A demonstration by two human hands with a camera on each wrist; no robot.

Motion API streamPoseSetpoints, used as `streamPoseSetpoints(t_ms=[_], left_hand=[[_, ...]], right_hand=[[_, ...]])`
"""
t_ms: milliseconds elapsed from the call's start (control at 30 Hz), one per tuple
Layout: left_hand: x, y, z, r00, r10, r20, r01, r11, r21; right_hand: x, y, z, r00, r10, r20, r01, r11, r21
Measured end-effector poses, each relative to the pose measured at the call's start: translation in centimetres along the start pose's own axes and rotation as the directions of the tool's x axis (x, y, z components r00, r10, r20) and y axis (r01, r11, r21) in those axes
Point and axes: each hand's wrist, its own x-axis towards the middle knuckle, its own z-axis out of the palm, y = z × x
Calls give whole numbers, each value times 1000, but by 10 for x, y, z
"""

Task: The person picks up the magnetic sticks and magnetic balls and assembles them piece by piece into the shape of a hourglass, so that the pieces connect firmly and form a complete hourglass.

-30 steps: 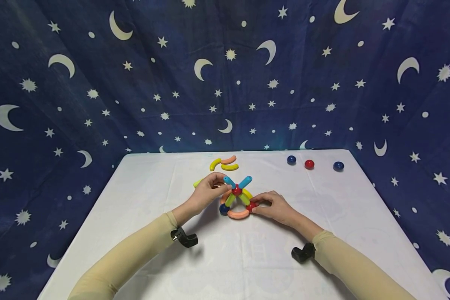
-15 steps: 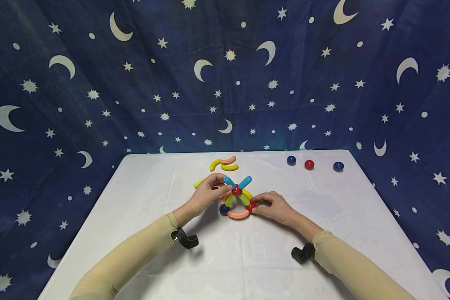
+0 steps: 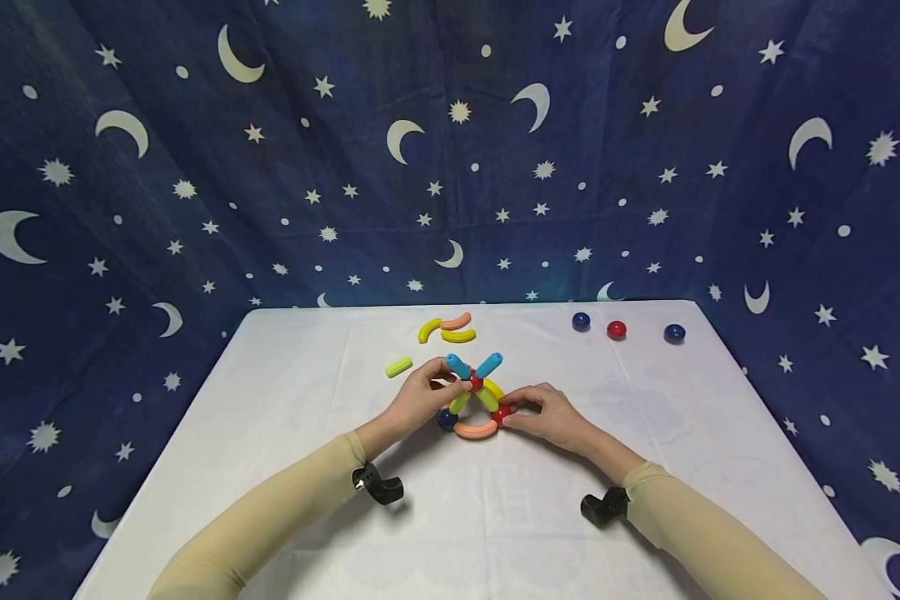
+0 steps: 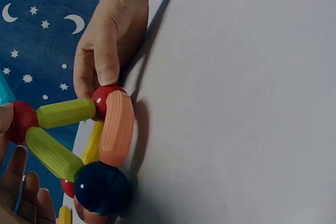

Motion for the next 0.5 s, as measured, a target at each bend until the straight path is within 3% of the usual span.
streamPoseSetpoints(t_ms=[500], left_hand=[[-2,-6,-7,999,27,-19,-27,1000,-2]], right_hand=[[5,-9,5,1000,9,21,-8,1000,-23]])
